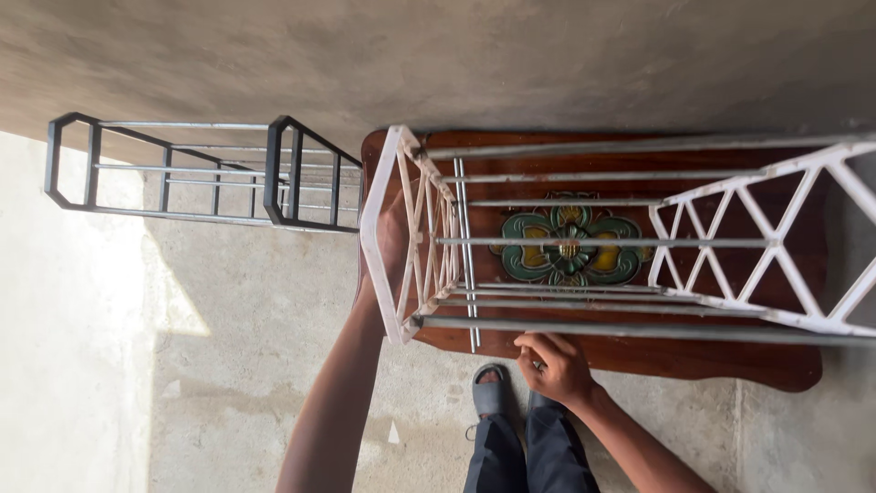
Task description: The person assembles a white plastic drying rack by inserting metal rods into the side frames. They place the assembled rack upright next to a wooden table in a concrete-floored room.
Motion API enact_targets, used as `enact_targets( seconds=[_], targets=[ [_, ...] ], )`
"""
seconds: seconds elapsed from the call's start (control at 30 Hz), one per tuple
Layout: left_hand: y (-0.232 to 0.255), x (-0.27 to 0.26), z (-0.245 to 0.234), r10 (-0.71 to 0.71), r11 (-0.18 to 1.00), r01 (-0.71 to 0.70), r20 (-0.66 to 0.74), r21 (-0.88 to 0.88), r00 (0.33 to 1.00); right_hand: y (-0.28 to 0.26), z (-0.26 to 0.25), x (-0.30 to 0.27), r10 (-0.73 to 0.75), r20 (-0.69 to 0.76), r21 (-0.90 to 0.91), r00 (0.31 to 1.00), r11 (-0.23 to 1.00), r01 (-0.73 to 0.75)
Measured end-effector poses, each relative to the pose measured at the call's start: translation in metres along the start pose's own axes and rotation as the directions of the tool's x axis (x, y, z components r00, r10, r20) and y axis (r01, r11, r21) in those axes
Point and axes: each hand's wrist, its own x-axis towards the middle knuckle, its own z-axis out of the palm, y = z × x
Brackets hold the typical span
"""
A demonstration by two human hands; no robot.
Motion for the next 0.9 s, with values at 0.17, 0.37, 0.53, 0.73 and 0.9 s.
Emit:
enact_targets(
  seconds=[0.17, 0.37, 0.53, 0.73, 0.9],
  targets=[
    [-0.034, -0.057, -0.015, 0.019, 0.997, -0.014, -0.062, 0.076, 0.998, 0.049, 0.086, -0.045, 0.570, 0.083, 0.065, 0.817, 0.815, -0.575],
    [-0.044, -0.136, -0.028, -0.355, 0.814, 0.231, 0.142, 0.533, 0.924, 0.128, 0.185, -0.047, 0.580, 0.050, 0.473, 0.813, 0.703, -0.531],
    [-0.018, -0.182, -0.044, -0.506, 0.862, 0.496, 0.133, 0.103, 0.852, 0.123, 0.219, -0.038, 0.707, 0.066, 0.566, 0.704, 0.555, -0.610],
    [-0.008, -0.182, -0.057, -0.537, 0.843, 0.523, 0.133, 0.126, 0.833, 0.113, 0.216, -0.033, 0.810, 0.074, 0.128, 0.582, 0.571, -0.811],
    [0.031, -0.158, -0.060, -0.349, 0.933, 0.351, -0.036, 0.082, 0.936, 0.102, 0.180, -0.051, 0.808, 0.159, 0.434, 0.567, 0.459, -0.775]
  ],
)
